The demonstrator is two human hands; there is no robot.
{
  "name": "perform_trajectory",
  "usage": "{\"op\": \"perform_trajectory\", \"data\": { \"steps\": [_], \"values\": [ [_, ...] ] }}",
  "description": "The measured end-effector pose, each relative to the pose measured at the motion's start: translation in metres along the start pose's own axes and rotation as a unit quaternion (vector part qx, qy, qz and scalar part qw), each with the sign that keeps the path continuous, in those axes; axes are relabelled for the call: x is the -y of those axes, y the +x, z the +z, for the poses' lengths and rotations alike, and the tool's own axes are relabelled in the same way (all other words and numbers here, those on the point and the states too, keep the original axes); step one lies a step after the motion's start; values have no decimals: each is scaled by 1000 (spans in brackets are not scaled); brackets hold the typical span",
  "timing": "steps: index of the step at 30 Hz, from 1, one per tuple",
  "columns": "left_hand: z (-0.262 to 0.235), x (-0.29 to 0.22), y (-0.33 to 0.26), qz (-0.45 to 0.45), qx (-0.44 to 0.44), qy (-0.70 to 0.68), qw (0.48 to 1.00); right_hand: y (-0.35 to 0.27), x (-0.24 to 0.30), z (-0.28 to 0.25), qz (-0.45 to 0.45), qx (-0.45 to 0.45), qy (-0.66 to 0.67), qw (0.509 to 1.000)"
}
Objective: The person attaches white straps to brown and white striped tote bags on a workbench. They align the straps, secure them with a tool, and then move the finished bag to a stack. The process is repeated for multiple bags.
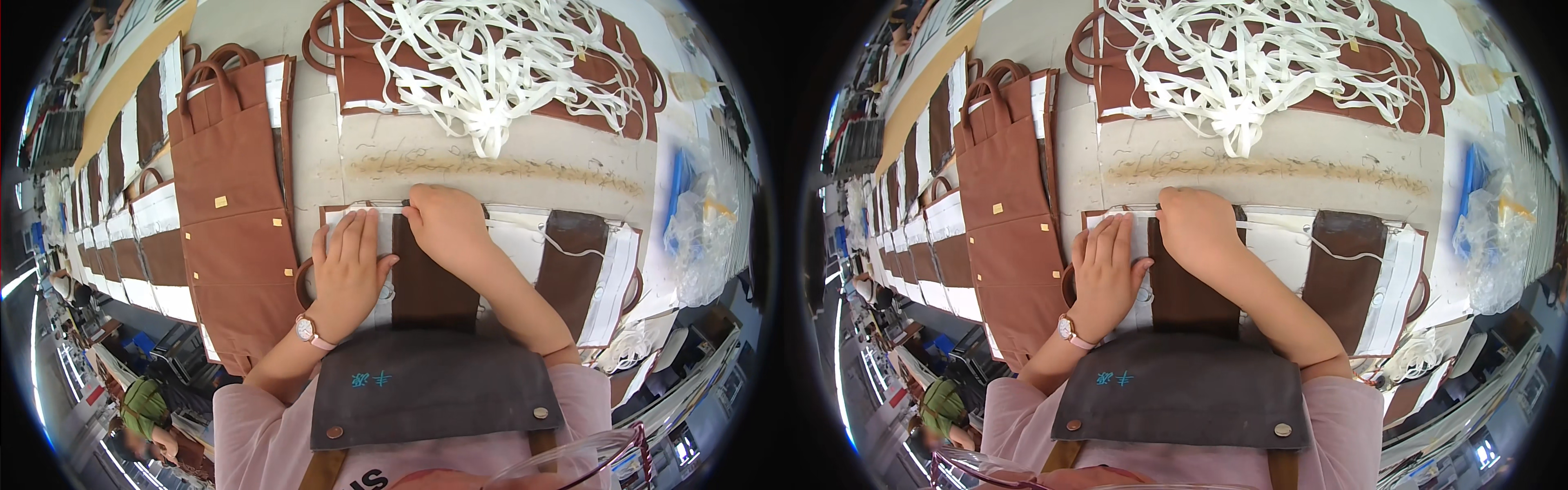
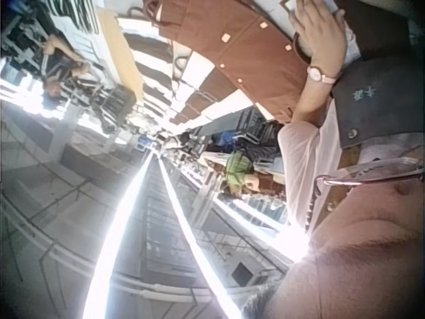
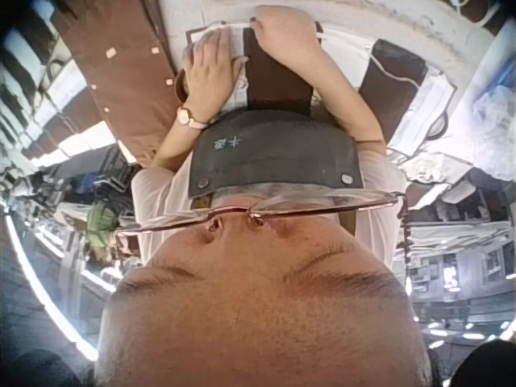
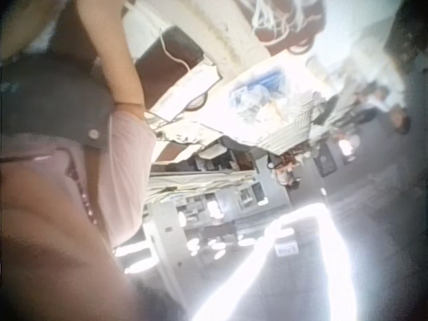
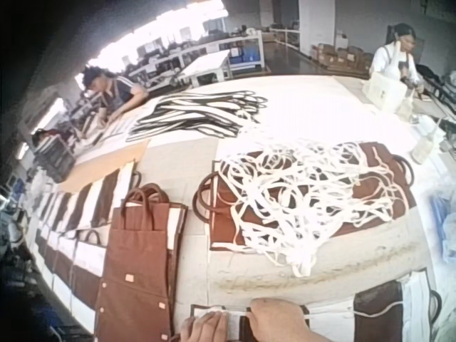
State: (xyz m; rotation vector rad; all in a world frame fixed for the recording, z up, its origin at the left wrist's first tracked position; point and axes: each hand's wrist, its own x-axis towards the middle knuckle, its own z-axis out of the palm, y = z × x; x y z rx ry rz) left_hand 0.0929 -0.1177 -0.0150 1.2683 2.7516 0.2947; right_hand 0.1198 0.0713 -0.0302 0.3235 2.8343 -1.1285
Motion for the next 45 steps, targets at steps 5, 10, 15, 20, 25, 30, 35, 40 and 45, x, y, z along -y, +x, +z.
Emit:
{"op": "perform_trajectory", "data": {
  "steps": [5,10,15,20,25,30,35,40,45],
  "values": [
    [-2,-1,2,20,-3,30,999,0,-1,-2,1,8,9,1000],
    [1,-4,0,9,-5,21,1000,1,-1,-5,0,23,10,1000],
    [5,-4,-1,12,-24,10,1000,-1,0,0,0,10,-8,1000],
    [-1,-10,8,0,15,39,999,1,-1,8,-9,-3,-37,999],
    [1,-32,18,5,23,14,1000,-5,6,2,29,-18,-80,996],
    [9,-27,5,1,28,6,1000,-40,-16,-53,37,-21,-13,999],
    [9,-25,5,10,20,-16,1000,-51,-38,-85,141,-9,88,986],
    [11,-25,3,5,21,-25,999,-62,-35,-86,122,4,98,988],
    [9,-25,4,1,39,-15,999,-64,-15,-97,77,70,248,963]
  ]
}}
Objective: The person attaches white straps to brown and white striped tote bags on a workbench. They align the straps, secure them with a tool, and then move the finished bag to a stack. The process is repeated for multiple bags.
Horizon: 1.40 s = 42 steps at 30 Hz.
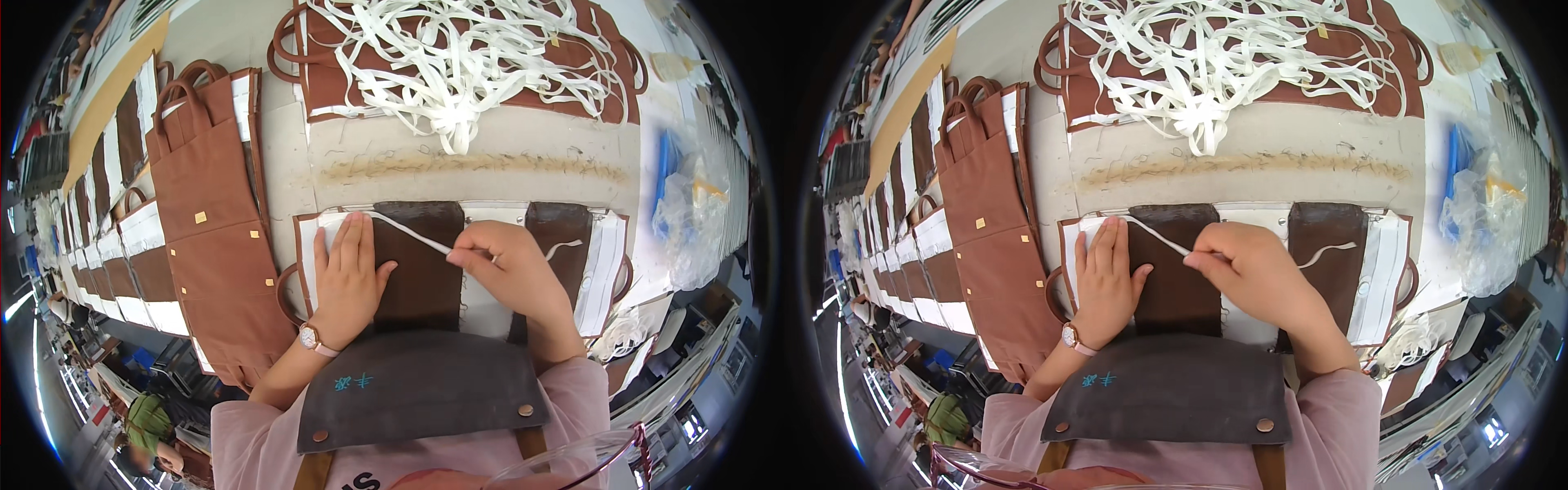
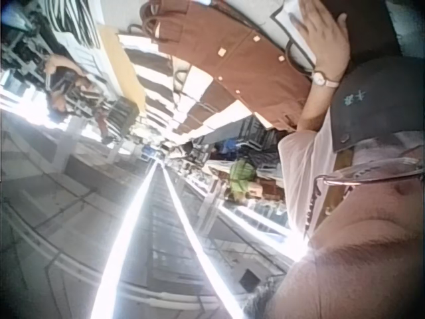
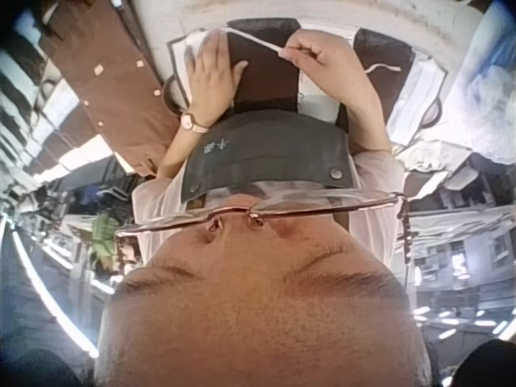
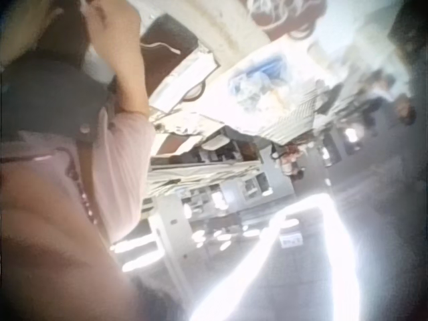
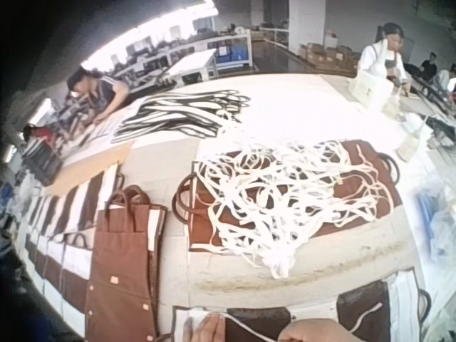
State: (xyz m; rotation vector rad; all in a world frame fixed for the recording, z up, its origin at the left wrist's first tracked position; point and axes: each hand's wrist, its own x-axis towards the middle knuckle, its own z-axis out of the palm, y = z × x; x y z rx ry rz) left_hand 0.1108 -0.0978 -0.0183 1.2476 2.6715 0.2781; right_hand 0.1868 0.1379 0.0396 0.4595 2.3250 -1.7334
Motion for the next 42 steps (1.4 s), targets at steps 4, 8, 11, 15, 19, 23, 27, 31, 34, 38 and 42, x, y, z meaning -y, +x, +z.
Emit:
{"op": "perform_trajectory", "data": {
  "steps": [4,8,11,15,19,23,27,31,34,38,42],
  "values": [
    [-2,2,0,2,7,-1,1000,3,0,-3,-19,-14,-4,1000],
    [-3,2,-1,-2,8,6,1000,1,-11,-8,11,-37,-44,998],
    [-3,2,-1,-2,5,2,1000,-2,-14,-6,1,-14,17,1000],
    [-3,2,-1,-5,2,-2,1000,3,-14,-12,48,-38,-13,998],
    [-2,1,-1,-5,0,1,1000,15,-45,-2,50,-129,-162,977],
    [-4,-1,1,5,5,26,1000,18,-49,3,40,-155,-190,969],
    [-3,-1,2,10,4,30,1000,18,-51,2,18,-149,-203,967],
    [-3,-2,2,15,14,42,999,18,-55,3,9,-153,-196,969],
    [-2,-2,2,17,18,48,999,17,-55,3,9,-154,-193,969],
    [0,-3,3,4,18,44,999,19,-56,5,3,-166,-215,962],
    [2,-4,5,2,13,64,998,22,-61,5,12,-149,-238,960]
  ]
}}
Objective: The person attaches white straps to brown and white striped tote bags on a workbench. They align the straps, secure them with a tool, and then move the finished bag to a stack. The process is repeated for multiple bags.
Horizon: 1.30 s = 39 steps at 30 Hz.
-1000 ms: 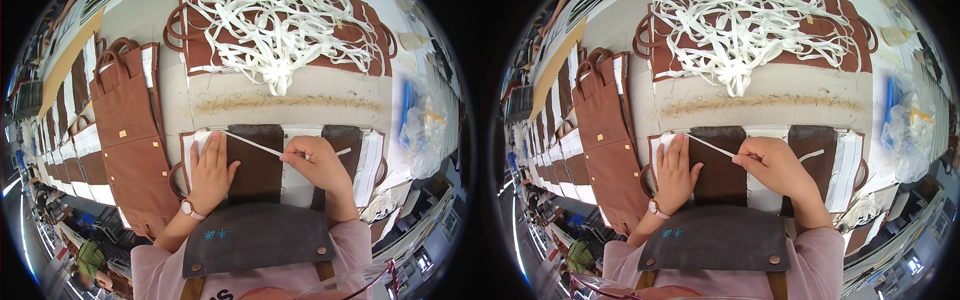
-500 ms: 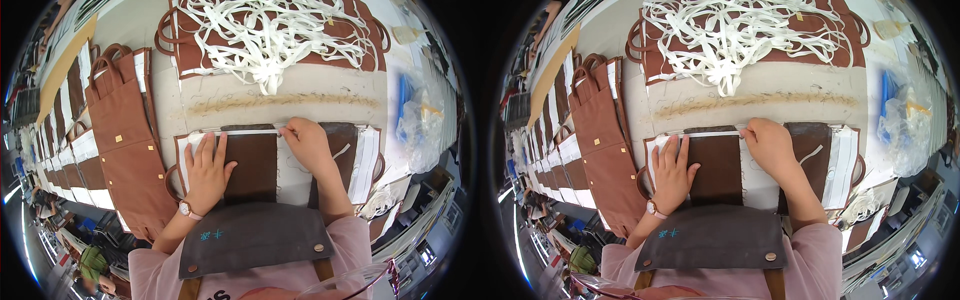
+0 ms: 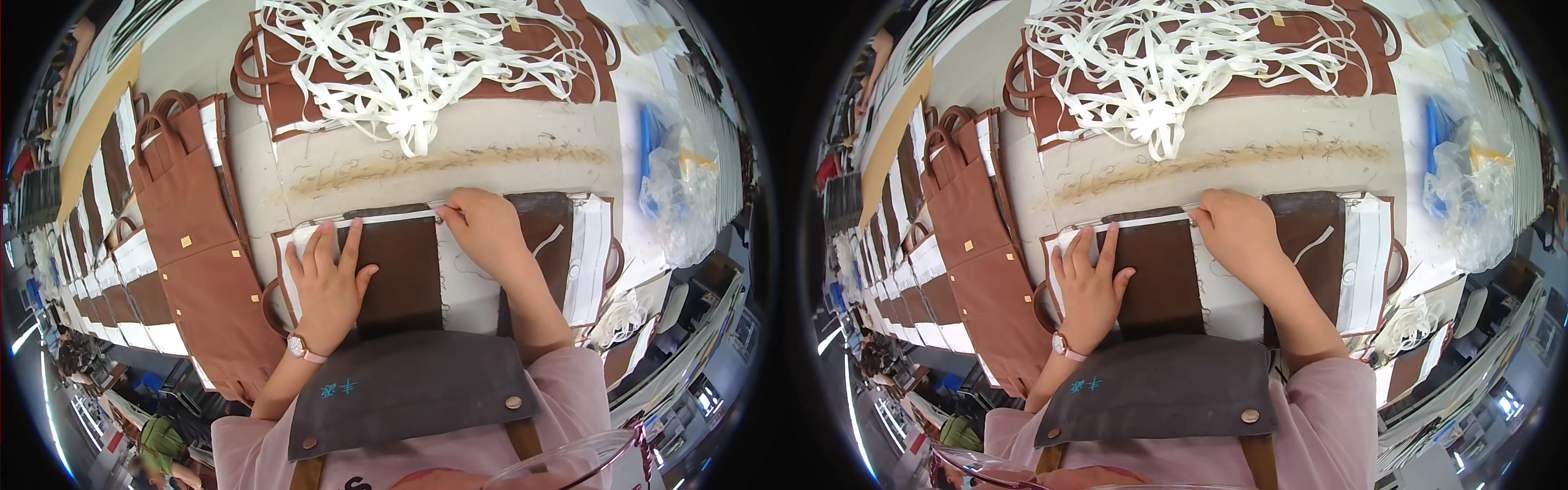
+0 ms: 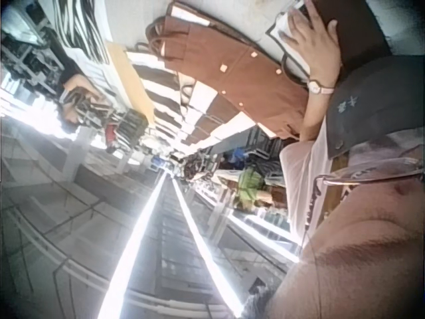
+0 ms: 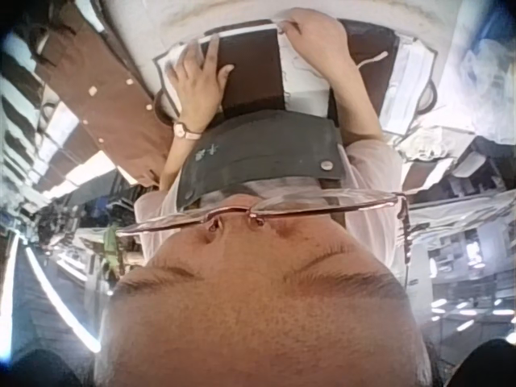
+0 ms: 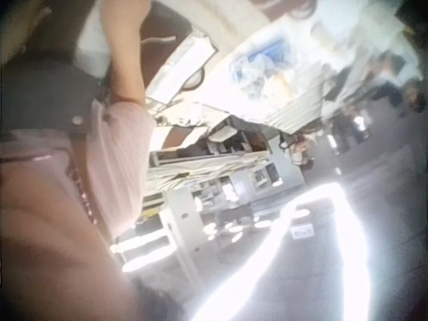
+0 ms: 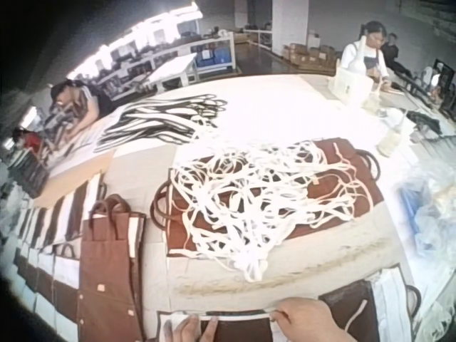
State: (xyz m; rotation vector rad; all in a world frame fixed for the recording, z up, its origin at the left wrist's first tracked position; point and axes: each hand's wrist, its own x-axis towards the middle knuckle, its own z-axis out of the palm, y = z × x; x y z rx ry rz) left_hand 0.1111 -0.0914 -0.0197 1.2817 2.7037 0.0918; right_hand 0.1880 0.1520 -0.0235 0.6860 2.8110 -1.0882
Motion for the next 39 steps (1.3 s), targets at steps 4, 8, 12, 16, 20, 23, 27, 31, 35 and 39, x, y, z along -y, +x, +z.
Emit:
{"op": "perform_trajectory", "data": {
  "steps": [4,8,12,16,20,23,27,31,35,39],
  "values": [
    [0,0,0,1,0,3,1000,1,1,-1,1,6,-9,1000],
    [-2,-1,1,3,-6,2,1000,1,2,-1,1,7,-4,1000],
    [-4,-2,2,-2,-4,-1,1000,1,0,-2,-4,4,-1,1000],
    [-3,-3,2,3,-6,9,1000,1,0,-1,-10,6,-10,1000],
    [-3,-3,2,-1,1,0,1000,1,2,1,-13,-1,-25,1000],
    [-6,-16,5,-18,-6,45,999,3,2,-1,-16,9,-30,999],
    [-1,-29,16,18,20,-55,998,4,1,0,-21,3,-33,999],
    [14,-36,29,88,7,-81,993,3,-4,6,-28,-14,-30,999],
    [17,-33,28,97,5,-60,994,2,-4,9,-28,-20,-37,999],
    [17,-32,29,102,8,-78,992,4,5,8,-13,-2,-58,998]
  ]
}}
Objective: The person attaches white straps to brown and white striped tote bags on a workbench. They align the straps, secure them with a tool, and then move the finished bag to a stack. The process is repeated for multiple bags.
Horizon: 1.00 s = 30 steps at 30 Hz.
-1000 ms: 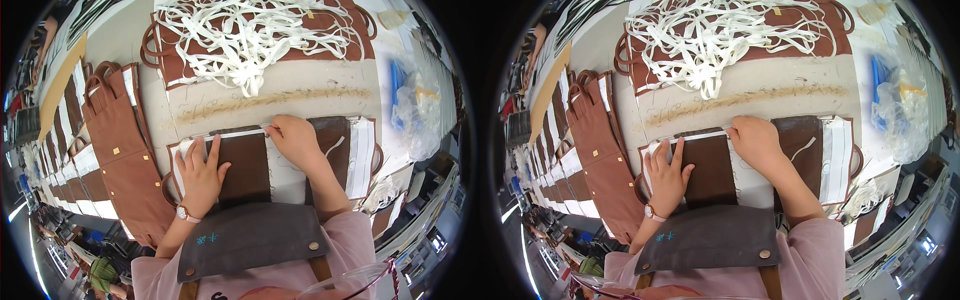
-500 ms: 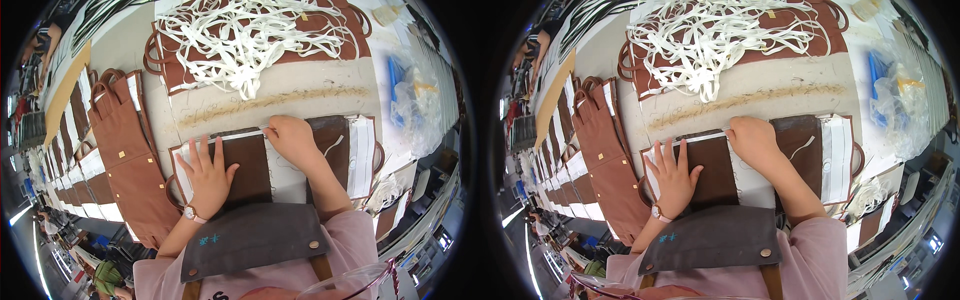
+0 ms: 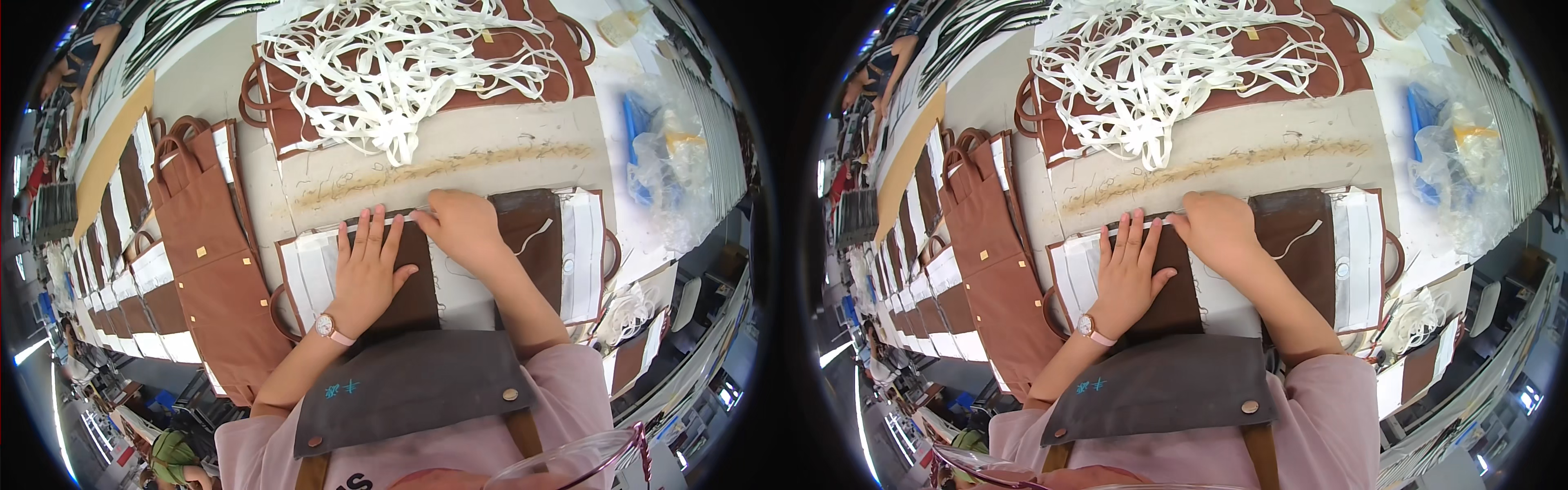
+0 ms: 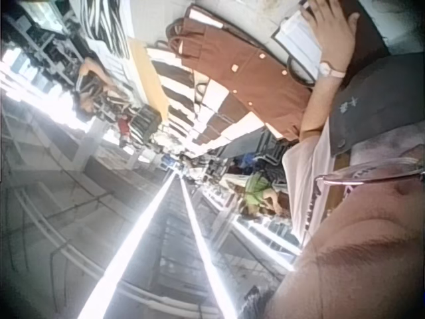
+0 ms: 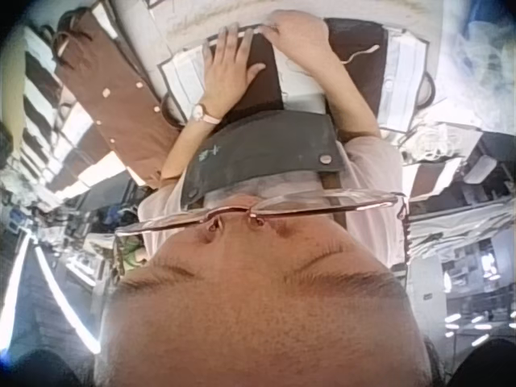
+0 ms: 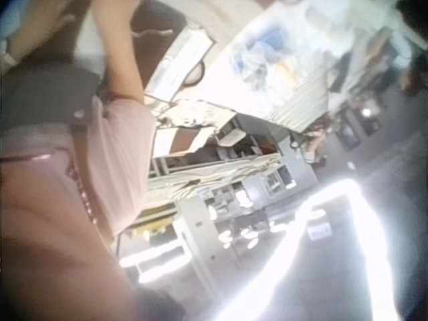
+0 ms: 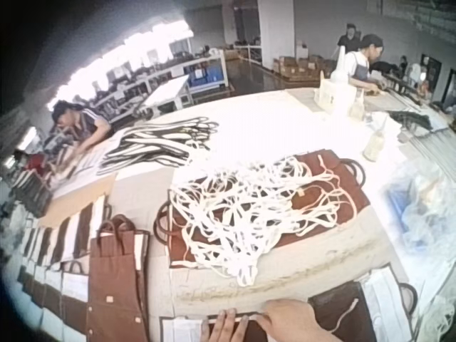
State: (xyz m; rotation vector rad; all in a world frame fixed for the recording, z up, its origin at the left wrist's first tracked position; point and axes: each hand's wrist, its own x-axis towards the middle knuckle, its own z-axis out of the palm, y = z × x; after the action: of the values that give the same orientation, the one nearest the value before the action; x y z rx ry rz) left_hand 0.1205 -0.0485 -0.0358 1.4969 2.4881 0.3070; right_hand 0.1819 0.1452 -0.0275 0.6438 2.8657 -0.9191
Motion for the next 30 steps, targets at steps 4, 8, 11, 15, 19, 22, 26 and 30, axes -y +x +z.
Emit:
{"op": "perform_trajectory", "data": {
  "steps": [4,8,11,15,19,22,26,30],
  "values": [
    [-1,2,-1,-5,2,-11,1000,4,11,-1,30,27,-26,999],
    [-16,16,-12,-41,23,9,999,7,14,-6,26,54,-47,997],
    [-21,33,-27,-85,-4,39,996,7,10,-3,38,53,-39,997],
    [-15,8,-13,-83,-26,46,995,6,17,-2,62,46,-65,995],
    [2,-12,13,41,-85,-135,986,-23,23,-11,26,-17,-105,994],
    [8,-9,11,61,-103,-80,990,-47,-8,-35,8,-22,-42,999],
    [10,-11,12,60,-105,-74,990,-51,-37,-73,102,48,117,987],
    [9,-11,12,51,-95,-69,992,-37,-51,-89,154,25,200,967]
  ]
}}
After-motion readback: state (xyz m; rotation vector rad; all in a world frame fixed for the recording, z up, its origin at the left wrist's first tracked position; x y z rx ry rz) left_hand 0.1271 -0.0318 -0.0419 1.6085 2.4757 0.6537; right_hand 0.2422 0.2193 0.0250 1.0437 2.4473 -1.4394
